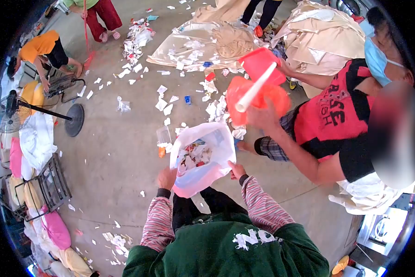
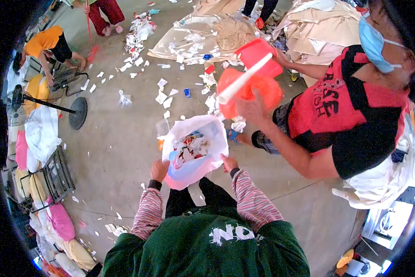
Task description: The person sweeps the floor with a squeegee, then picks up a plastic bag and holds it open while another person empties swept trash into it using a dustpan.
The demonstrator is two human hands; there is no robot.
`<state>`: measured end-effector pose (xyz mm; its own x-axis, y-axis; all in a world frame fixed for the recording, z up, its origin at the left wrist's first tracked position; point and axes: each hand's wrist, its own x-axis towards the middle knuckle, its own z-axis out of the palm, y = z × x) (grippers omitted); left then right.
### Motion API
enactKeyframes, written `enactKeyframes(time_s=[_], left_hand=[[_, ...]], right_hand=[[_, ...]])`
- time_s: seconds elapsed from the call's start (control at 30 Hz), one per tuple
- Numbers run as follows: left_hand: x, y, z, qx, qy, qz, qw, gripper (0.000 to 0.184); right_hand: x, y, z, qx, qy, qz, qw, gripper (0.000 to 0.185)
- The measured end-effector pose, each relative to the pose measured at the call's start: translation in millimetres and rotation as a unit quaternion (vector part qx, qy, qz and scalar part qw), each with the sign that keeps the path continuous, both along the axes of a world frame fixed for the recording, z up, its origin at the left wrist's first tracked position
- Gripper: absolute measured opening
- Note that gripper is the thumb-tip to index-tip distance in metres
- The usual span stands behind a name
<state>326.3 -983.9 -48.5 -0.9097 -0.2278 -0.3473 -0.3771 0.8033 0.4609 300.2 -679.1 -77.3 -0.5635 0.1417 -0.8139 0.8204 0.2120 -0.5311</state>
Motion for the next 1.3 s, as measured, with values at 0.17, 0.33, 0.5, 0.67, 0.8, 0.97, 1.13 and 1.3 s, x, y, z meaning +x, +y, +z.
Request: enactKeyframes(time_s=[0.17,0.33,0.5,0.67,0.8,0.97,1.13,1.3], left_hand=[[17.5,-6.3,-15.2,-0.01,0.024,-0.023,0.999,0.027],[7.4,-9.4,74.6,0.119,0.016,0.094,0.988,0.023],[9.7,-24.9,0.0,0.092,0.068,0.059,0.992,0.022],[28.9,2.6,-6.9,0.02,0.05,-0.015,0.998,0.022],[47.3,14.2,12.9,0.042,-0.024,-0.007,0.999,0.023],[45.1,14.9,13.9,-0.028,0.088,-0.048,0.995,0.021],[33.3,-4.4,6.2,0.056,0.093,-0.052,0.993,0.015],[59.9,-59.7,62.7,0.076,0.066,0.187,0.977,0.022]], right_hand=[[1.1,-6.3,-6.7,0.001,0.07,0.138,0.988,0.049],[-2.7,-9.8,95.2,0.003,0.202,0.125,0.971,0.044],[-18.4,25.9,39.2,0.073,0.252,0.129,0.956,0.041],[-4.9,25.4,16.1,0.036,0.138,0.045,0.989,0.046],[13.4,14.3,39.6,0.07,0.008,0.143,0.987,0.053],[22.2,-17.3,40.4,-0.059,-0.126,0.094,0.986,0.054],[32.8,-48.3,38.4,-0.007,0.131,0.235,0.963,0.046],[28.8,-64.3,118.4,-0.128,0.206,0.255,0.936,0.044]])
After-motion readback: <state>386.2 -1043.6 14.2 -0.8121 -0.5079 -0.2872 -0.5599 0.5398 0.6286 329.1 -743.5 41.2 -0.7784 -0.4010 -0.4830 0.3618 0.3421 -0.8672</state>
